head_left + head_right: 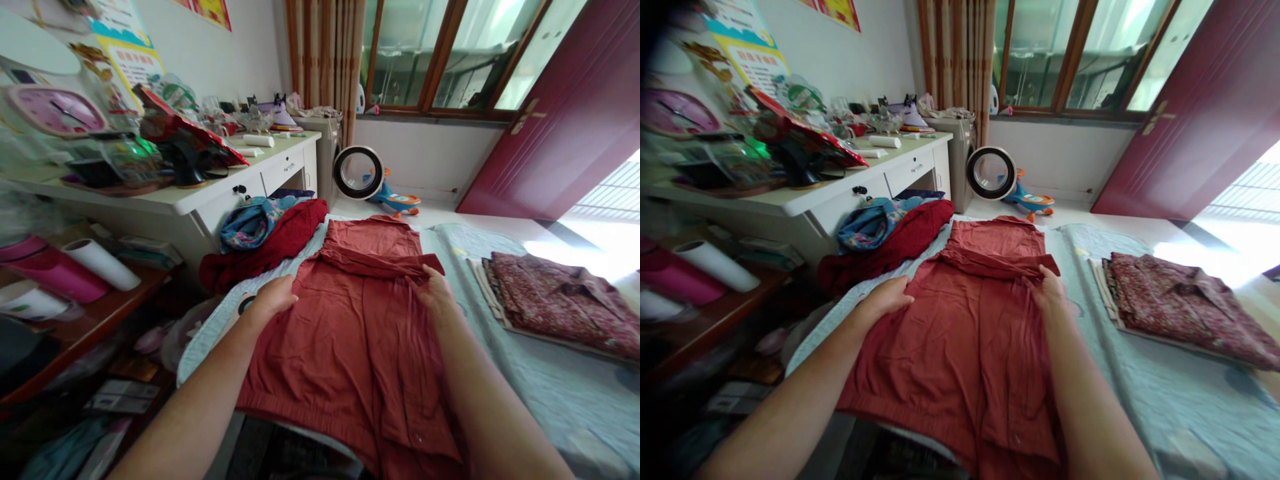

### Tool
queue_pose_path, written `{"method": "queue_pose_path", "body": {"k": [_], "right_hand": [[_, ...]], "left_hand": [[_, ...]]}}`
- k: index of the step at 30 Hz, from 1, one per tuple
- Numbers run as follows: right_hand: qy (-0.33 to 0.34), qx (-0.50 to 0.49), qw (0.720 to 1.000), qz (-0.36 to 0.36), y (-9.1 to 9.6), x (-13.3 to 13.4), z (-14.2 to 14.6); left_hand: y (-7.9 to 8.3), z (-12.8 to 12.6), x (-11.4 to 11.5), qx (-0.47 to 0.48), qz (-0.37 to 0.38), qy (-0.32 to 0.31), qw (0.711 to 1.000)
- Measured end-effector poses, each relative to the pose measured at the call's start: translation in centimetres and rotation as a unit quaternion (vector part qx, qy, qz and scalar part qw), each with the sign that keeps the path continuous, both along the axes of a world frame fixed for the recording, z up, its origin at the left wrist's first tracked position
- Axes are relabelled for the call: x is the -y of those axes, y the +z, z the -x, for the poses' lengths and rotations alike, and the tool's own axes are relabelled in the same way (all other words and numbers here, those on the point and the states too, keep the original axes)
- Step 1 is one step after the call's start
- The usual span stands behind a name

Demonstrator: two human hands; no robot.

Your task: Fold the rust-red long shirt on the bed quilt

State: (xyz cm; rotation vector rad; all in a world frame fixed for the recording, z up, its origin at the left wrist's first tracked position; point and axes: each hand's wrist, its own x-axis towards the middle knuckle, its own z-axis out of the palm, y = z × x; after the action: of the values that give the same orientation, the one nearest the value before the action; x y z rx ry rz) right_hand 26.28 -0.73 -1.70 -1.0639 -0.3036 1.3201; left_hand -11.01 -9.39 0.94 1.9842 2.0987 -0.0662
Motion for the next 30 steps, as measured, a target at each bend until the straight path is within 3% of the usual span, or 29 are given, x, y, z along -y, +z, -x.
{"method": "queue_pose_path", "body": {"k": [7, 14, 19, 22, 25, 27, 28, 30], "right_hand": [[-0.018, -0.033, 0.994, -0.106, 0.8, -0.7, -3.5], [0.030, 0.061, 0.998, -0.004, -0.7, 1.0, -5.1], [0.050, 0.065, 0.996, -0.020, 0.6, 1.1, -5.1], [0.040, 0.077, 0.995, -0.041, 2.4, 1.0, -5.5], [0.020, 0.087, 0.994, -0.064, 4.0, 1.3, -6.4], [-0.003, 0.086, 0.993, -0.084, 4.7, 1.6, -7.2], [-0.017, 0.086, 0.992, -0.096, 4.9, 1.8, -7.7], [-0.045, 0.084, 0.988, -0.119, 5.1, 2.3, -8.7]], "left_hand": [[0.7, 0.2, 1.9, -0.029, 0.002, -0.045, 0.999], [0.6, 0.1, 3.6, -0.028, 0.045, -0.068, 0.996], [1.5, 0.1, 3.7, 0.132, 0.013, -0.077, 0.988], [2.4, -1.4, 4.1, 0.322, 0.030, -0.061, 0.944], [3.0, -3.8, 4.8, 0.515, 0.104, -0.030, 0.850], [3.0, -5.7, 5.1, 0.589, 0.120, -0.024, 0.799], [2.9, -6.6, 5.1, 0.608, 0.114, -0.029, 0.785], [2.4, -8.6, 5.2, 0.611, 0.087, -0.048, 0.785]]}}
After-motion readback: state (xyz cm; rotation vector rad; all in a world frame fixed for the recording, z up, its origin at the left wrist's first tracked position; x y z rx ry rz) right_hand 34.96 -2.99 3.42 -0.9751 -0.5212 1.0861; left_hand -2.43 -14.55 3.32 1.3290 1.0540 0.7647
